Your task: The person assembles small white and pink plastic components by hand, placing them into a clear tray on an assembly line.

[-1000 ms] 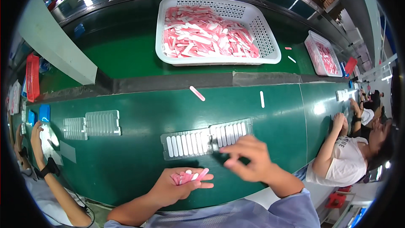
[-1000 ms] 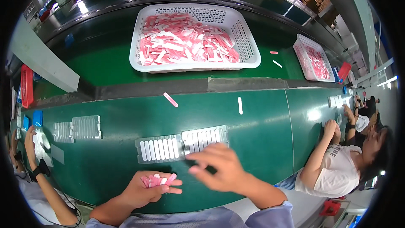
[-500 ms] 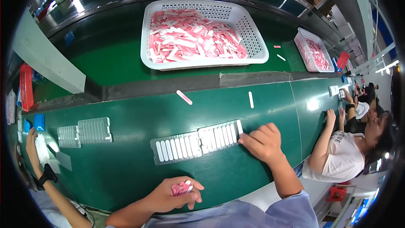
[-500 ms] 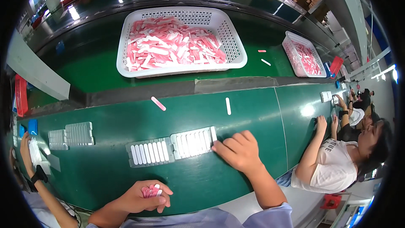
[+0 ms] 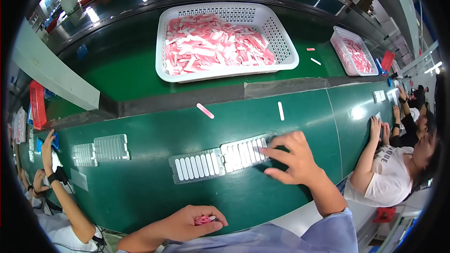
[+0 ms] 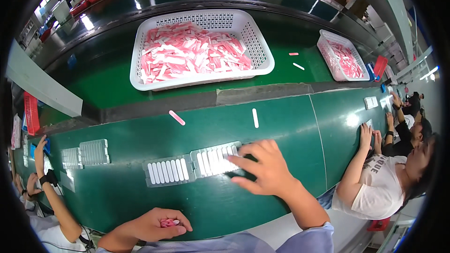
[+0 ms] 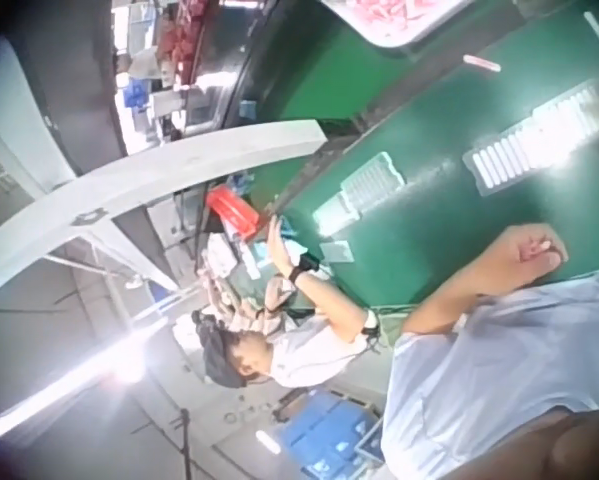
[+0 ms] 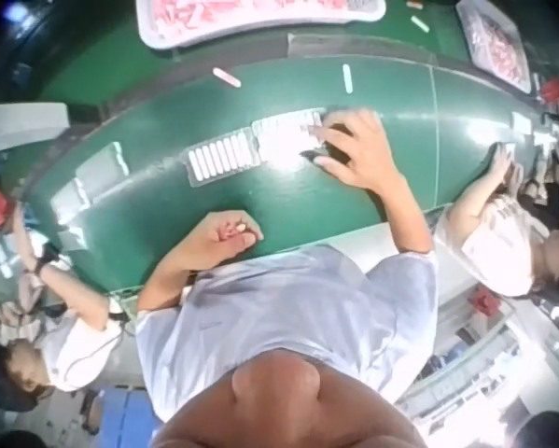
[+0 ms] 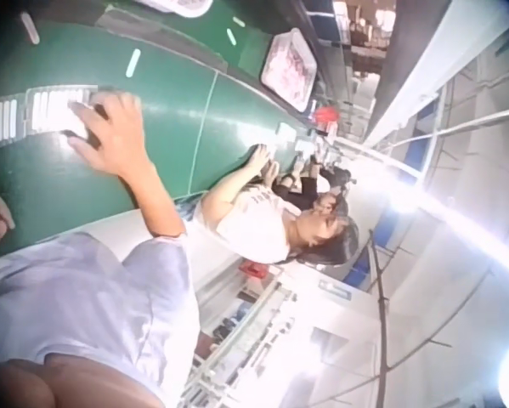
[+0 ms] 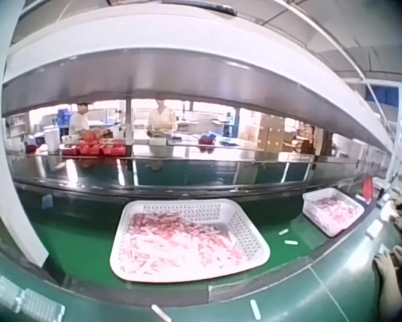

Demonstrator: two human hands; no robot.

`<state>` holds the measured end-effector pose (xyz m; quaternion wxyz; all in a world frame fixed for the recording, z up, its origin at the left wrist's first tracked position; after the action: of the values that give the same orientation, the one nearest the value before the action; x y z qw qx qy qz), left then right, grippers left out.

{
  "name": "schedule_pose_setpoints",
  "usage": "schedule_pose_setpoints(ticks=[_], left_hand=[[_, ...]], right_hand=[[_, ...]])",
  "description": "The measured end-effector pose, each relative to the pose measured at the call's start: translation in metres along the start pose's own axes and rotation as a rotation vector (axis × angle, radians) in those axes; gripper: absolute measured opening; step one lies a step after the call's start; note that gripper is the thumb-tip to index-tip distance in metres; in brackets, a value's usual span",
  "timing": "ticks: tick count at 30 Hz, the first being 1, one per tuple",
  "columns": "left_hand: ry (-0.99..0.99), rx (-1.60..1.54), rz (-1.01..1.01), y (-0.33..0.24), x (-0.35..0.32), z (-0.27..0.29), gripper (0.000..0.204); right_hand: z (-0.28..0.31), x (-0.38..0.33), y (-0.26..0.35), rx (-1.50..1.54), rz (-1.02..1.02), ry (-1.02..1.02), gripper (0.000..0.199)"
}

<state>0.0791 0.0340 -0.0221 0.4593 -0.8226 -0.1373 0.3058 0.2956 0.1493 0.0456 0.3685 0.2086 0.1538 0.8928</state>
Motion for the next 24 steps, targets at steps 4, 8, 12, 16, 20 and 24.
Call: schedule_pose_setpoints(ticks=[4,8,12,16,20,24], left_hand=[[-0.022,0.095,0.053,-0.012,0.005,0.003,0.018],[0.017,-0.071,-0.045,-0.021,0.004,0.001,0.02],[0.054,-0.382,0.146,0.001,-0.005,0.002,0.018],[-0.03,-0.388,0.113,0.012,-0.003,0.015,0.013],[-0.276,0.099,-0.174,-0.019,-0.008,0.035,0.016],[-0.691,0.881,-0.171,-0.064,-0.032,0.069,0.035]], right_hand=[[-0.024,0.019,0.016,-0.123,0.044,0.18,0.05],[-0.035,0.015,0.009,0.033,0.102,0.295,0.06],[-0.035,0.011,0.002,0.1,0.09,0.257,0.067],[-0.023,0.012,-0.018,0.079,-0.02,0.15,0.07],[-0.023,0.015,-0.019,0.119,-0.013,0.102,0.064],[-0.028,0.017,-0.016,0.118,0.01,0.128,0.063]])
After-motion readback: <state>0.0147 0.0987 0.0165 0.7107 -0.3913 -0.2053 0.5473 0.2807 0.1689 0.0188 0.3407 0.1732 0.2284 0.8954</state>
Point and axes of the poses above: each hand's wrist, its own x-axis towards the middle knuckle, its own z-axis out of the back of the hand, y = z × x, the point moved 9 cm from there along x, towards the middle knuckle, and after that the axes turned 3 degrees about y, right-handed, at the moved point
